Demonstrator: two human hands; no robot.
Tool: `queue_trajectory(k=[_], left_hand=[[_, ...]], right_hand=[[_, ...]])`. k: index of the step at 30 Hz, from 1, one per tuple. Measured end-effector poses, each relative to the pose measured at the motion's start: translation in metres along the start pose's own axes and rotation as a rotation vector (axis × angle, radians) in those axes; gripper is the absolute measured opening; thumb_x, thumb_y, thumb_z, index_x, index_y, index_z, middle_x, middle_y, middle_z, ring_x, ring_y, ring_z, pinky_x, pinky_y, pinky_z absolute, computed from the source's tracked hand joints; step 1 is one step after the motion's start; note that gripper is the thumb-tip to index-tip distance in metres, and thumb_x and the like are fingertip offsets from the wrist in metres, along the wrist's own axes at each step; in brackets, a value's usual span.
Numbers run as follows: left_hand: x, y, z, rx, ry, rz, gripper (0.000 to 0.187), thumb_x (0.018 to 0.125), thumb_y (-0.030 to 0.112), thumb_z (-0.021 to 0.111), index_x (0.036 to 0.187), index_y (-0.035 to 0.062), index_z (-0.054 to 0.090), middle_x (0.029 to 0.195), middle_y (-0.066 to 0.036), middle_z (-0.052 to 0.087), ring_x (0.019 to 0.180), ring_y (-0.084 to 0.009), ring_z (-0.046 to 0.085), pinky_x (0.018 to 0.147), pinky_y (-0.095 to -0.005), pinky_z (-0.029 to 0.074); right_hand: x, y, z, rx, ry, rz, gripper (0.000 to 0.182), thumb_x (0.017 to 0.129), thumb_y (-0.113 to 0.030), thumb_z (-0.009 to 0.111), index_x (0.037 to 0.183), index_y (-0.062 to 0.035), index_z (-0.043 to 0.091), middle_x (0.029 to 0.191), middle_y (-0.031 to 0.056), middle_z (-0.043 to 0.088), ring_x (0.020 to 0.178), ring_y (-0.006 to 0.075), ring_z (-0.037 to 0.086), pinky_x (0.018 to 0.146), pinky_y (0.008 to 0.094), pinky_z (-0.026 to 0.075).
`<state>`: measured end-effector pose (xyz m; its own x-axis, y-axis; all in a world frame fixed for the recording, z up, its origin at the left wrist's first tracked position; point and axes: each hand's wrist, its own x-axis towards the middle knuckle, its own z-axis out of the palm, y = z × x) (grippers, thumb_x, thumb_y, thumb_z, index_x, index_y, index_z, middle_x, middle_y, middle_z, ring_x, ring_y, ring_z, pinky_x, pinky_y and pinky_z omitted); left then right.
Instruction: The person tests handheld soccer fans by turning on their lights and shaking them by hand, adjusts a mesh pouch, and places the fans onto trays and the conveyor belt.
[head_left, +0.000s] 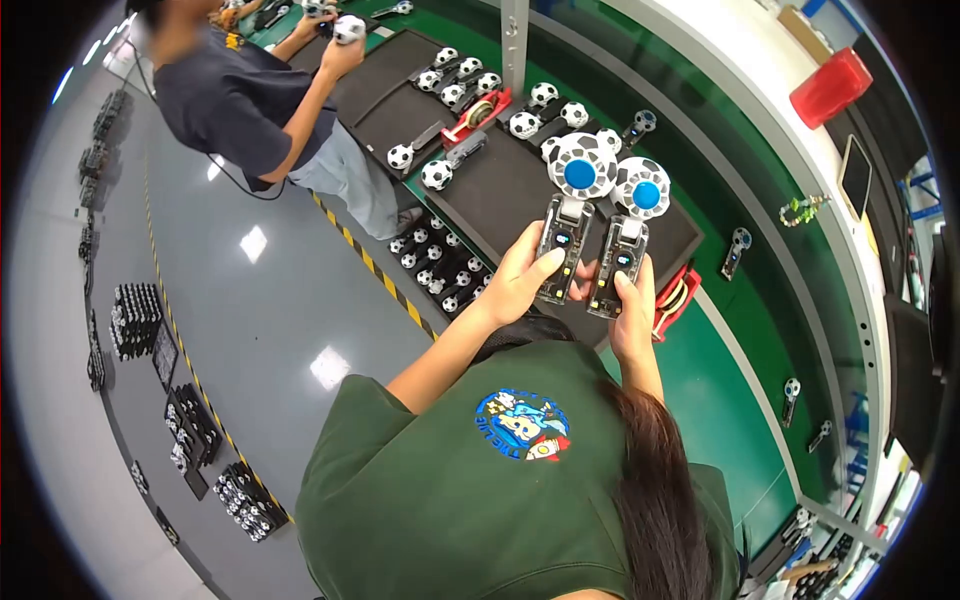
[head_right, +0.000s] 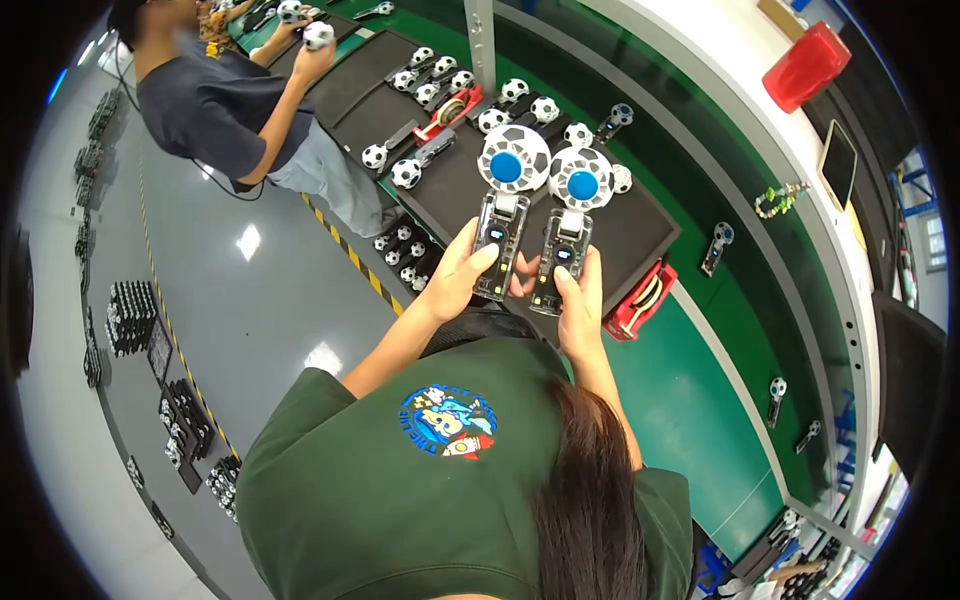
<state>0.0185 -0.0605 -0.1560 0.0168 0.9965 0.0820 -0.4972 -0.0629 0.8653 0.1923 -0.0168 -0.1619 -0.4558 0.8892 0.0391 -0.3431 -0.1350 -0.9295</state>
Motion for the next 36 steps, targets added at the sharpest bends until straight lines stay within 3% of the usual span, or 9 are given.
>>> queue_trajectory(k=[6,12,16,26,36], left_hand=[[-0.005,0.001,0.006,-0.04,-0.014,0.0,0.034,0.095,0.018,0.045,0.122,0.0003,0.034,0.098,-0.019,0.059,0.072,-0.0233,0.062,0.068,-0.0315,0.052],[-0.008,0.001,0.003,0.013,-0.088,0.116,0.035,0.095,0.017,0.045,0.123,-0.0003,0.032,0.102,-0.018,0.058,0.077,-0.0229,0.062,0.072,-0.0331,0.051],[-0.011,0.0,0.003,0.038,-0.079,0.126,0.037,0.095,0.016,0.045,0.124,-0.0003,0.03,0.103,-0.017,0.057,0.079,-0.0229,0.062,0.074,-0.0341,0.051],[-0.029,0.007,-0.003,0.074,0.02,0.142,0.04,0.094,0.017,0.046,0.127,0.001,0.028,0.104,-0.017,0.057,0.079,-0.0231,0.062,0.073,-0.0332,0.051],[-0.053,0.029,0.008,0.123,0.166,0.279,0.047,0.093,0.012,0.043,0.133,0.0038,0.02,0.104,-0.018,0.056,0.08,-0.0247,0.063,0.073,-0.0353,0.052]], right_hand=[[-0.001,-0.012,0.0,-0.018,-0.035,0.073,0.045,0.089,-0.016,0.044,0.13,-0.002,0.031,0.101,0.0205,0.057,0.077,0.0238,0.059,0.074,0.0349,0.05],[-0.001,-0.013,0.0,0.006,-0.18,0.018,0.046,0.088,-0.015,0.044,0.131,-0.0023,0.031,0.105,0.021,0.056,0.08,0.0242,0.059,0.075,0.0362,0.049],[-0.006,-0.009,0.0,0.054,-0.155,0.027,0.047,0.088,-0.014,0.045,0.131,-0.0027,0.031,0.107,0.0208,0.055,0.082,0.0243,0.058,0.076,0.0356,0.049],[-0.006,-0.015,0.011,0.123,-0.185,-0.01,0.049,0.087,-0.015,0.048,0.131,-0.0044,0.031,0.107,0.0203,0.054,0.082,0.0237,0.057,0.073,0.0333,0.047],[0.003,-0.017,0.026,0.168,-0.299,-0.101,0.052,0.086,-0.017,0.049,0.133,-0.0057,0.03,0.107,0.0201,0.054,0.082,0.0233,0.057,0.071,0.0316,0.046]])
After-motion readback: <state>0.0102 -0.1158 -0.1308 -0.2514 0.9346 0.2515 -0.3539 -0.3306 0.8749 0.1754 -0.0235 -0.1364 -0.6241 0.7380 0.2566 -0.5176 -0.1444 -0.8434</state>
